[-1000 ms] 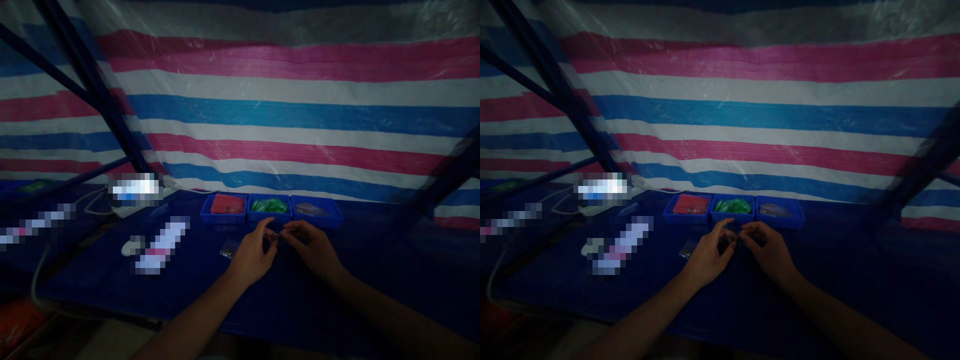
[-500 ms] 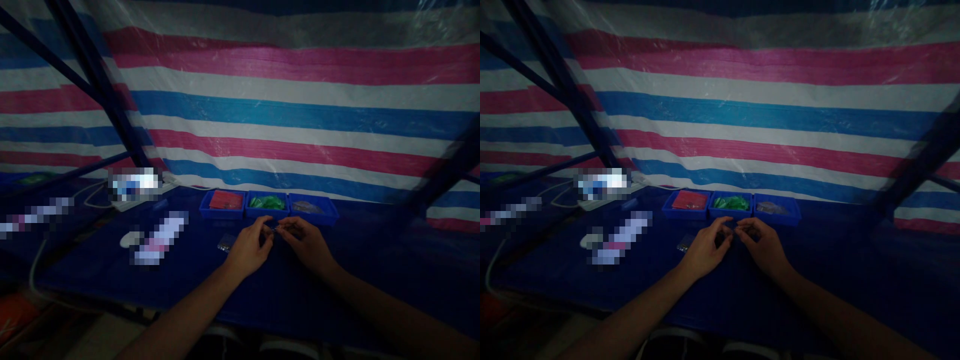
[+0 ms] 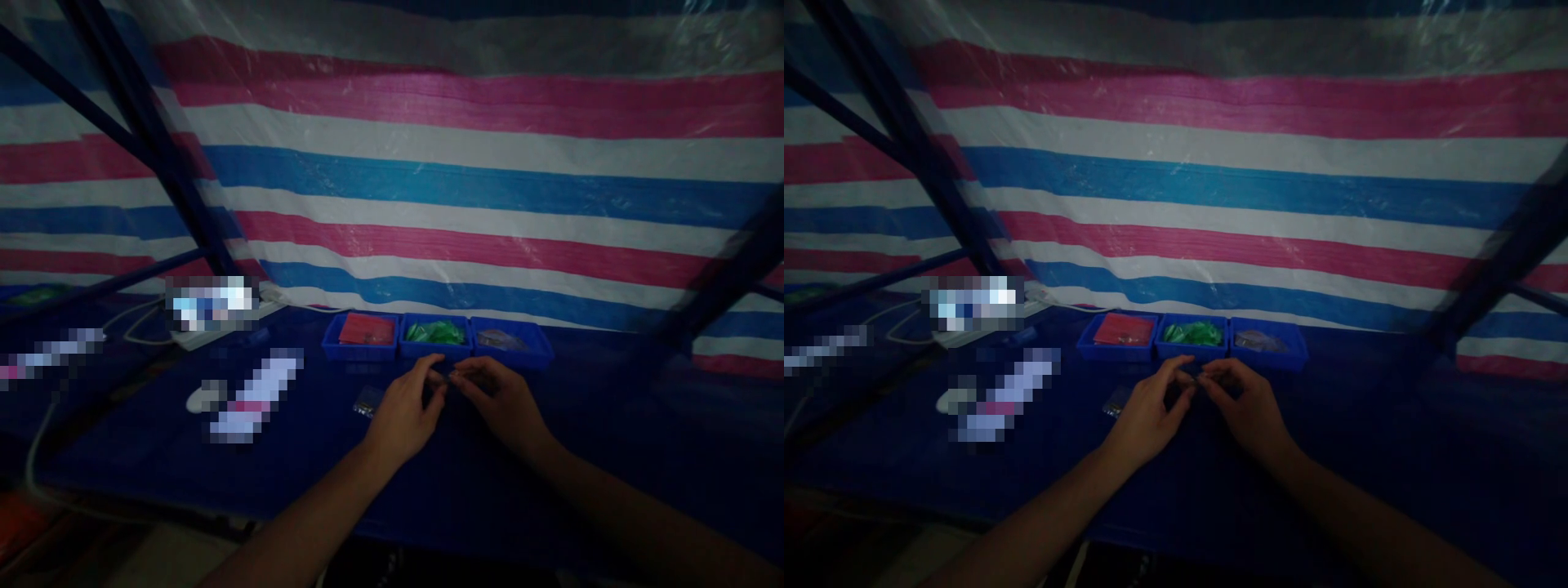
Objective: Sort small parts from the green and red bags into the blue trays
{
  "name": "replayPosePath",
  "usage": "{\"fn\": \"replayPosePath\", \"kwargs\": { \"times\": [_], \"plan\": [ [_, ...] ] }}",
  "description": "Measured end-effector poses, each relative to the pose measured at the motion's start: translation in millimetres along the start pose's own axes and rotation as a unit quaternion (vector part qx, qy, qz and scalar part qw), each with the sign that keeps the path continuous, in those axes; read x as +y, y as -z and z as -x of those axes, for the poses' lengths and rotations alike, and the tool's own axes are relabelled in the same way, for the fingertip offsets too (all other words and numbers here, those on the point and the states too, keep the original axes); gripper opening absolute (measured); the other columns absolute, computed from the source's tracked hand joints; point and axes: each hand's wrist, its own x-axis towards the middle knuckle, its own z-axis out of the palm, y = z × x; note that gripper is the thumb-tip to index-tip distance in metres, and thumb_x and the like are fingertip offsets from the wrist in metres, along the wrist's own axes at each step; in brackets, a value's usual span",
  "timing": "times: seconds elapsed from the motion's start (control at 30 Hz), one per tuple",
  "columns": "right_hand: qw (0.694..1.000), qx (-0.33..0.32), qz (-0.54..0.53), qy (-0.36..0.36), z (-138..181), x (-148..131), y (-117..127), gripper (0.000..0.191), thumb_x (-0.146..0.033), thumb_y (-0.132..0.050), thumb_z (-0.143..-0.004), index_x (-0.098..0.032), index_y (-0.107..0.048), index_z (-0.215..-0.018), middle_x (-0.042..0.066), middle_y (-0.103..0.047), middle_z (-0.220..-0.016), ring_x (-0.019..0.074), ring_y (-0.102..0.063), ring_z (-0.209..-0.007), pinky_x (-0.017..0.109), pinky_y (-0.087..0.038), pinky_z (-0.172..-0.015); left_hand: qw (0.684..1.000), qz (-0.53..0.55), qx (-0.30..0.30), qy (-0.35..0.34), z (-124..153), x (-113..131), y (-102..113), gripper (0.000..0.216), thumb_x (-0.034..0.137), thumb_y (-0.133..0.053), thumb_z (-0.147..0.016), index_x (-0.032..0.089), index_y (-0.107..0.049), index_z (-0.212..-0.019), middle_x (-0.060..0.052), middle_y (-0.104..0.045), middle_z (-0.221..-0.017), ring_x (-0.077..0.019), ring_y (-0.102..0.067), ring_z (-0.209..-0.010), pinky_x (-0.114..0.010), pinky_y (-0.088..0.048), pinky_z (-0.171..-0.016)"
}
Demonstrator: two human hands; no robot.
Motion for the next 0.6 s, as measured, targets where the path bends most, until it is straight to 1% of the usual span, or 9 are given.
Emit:
{"fn": "replayPosePath", "kwargs": {
  "times": [0.13, 0.23, 0.3, 0.37, 0.4, 0.43, 0.5, 0.53, 0.6],
  "plan": [
    [1.0, 0.0, 0.006, 0.014, 0, 1, 1, 0.022, -0.042, -0.072, -0.088, -0.025, -0.072, -0.102, 0.006, -0.076, -0.103, 0.0252, -0.072, -0.094, 0.042, -0.058, -0.087, 1.0, -0.007, 0.01, -0.004, 0, 0, -1, 0.044, 0.018, -0.055, -0.097, 0.026, -0.048, -0.14, -0.004, -0.072, -0.108, -0.0212, -0.069, -0.103, -0.038, -0.052, -0.098],
    [0.999, -0.002, 0.014, 0.033, -1, 1, 1, 0.022, -0.041, -0.072, -0.087, -0.025, -0.072, -0.102, 0.006, -0.076, -0.102, 0.0244, -0.072, -0.092, 0.041, -0.057, -0.086, 1.0, -0.008, 0.02, -0.008, -1, -1, -1, 0.044, 0.017, -0.055, -0.097, 0.025, -0.048, -0.139, -0.003, -0.072, -0.106, -0.0199, -0.069, -0.102, -0.037, -0.052, -0.098],
    [0.998, 0.007, 0.024, 0.053, -2, 0, 3, 0.022, -0.041, -0.072, -0.087, -0.024, -0.072, -0.101, 0.006, -0.076, -0.101, 0.0242, -0.071, -0.091, 0.041, -0.057, -0.086, 0.999, -0.018, 0.046, -0.018, -2, -3, 0, 0.04, 0.019, -0.057, -0.096, 0.024, -0.052, -0.135, -0.005, -0.071, -0.11, -0.0196, -0.068, -0.101, -0.037, -0.052, -0.097],
    [0.997, 0.022, 0.034, 0.073, -5, 1, 4, 0.022, -0.041, -0.071, -0.088, -0.024, -0.072, -0.101, 0.007, -0.076, -0.099, 0.024, -0.071, -0.089, 0.04, -0.057, -0.084, 0.995, -0.041, 0.084, -0.028, -4, -4, 1, 0.033, 0.023, -0.059, -0.096, 0.022, -0.059, -0.129, -0.008, -0.067, -0.118, -0.0204, -0.067, -0.101, -0.038, -0.053, -0.095],
    [0.995, 0.029, 0.038, 0.083, -6, 1, 5, 0.022, -0.041, -0.071, -0.088, -0.024, -0.072, -0.101, 0.007, -0.076, -0.098, 0.0239, -0.07, -0.088, 0.04, -0.057, -0.083, 0.994, -0.05, 0.094, -0.027, -4, -4, 1, 0.031, 0.025, -0.06, -0.096, 0.021, -0.061, -0.127, -0.009, -0.066, -0.118, -0.0207, -0.066, -0.1, -0.037, -0.054, -0.092],
    [0.994, 0.03, 0.044, 0.092, -7, 1, 6, 0.023, -0.04, -0.071, -0.088, -0.024, -0.072, -0.103, 0.007, -0.076, -0.099, 0.0238, -0.07, -0.088, 0.04, -0.056, -0.083, 0.994, -0.052, 0.094, -0.023, -4, -3, 0, 0.031, 0.027, -0.06, -0.096, 0.021, -0.061, -0.127, -0.008, -0.067, -0.115, -0.0205, -0.066, -0.097, -0.036, -0.055, -0.088],
    [0.992, 0.039, 0.056, 0.108, -9, 2, 8, 0.021, -0.039, -0.07, -0.088, -0.024, -0.072, -0.103, 0.006, -0.076, -0.099, 0.0232, -0.069, -0.086, 0.04, -0.056, -0.083, 0.997, -0.029, 0.067, -0.022, -5, -2, -1, 0.036, 0.029, -0.058, -0.097, 0.023, -0.059, -0.133, -0.005, -0.07, -0.104, -0.0186, -0.067, -0.089, -0.033, -0.056, -0.081],
    [0.99, 0.038, 0.065, 0.117, -10, 2, 10, 0.021, -0.039, -0.069, -0.089, -0.024, -0.072, -0.103, 0.006, -0.076, -0.099, 0.023, -0.069, -0.084, 0.04, -0.056, -0.082, 0.998, -0.01, 0.049, -0.029, -4, -1, -2, 0.039, 0.028, -0.057, -0.098, 0.024, -0.057, -0.137, -0.004, -0.071, -0.103, -0.0179, -0.068, -0.088, -0.032, -0.056, -0.081],
    [0.986, 0.022, 0.087, 0.142, -10, 0, 12, 0.018, -0.037, -0.069, -0.089, -0.026, -0.072, -0.103, 0.005, -0.075, -0.1, 0.023, -0.068, -0.084, 0.041, -0.055, -0.083, 0.998, 0.03, 0.022, -0.048, -4, 1, -5, 0.043, 0.025, -0.055, -0.099, 0.026, -0.054, -0.142, -0.004, -0.073, -0.111, -0.0177, -0.069, -0.094, -0.032, -0.056, -0.085]
  ]
}}
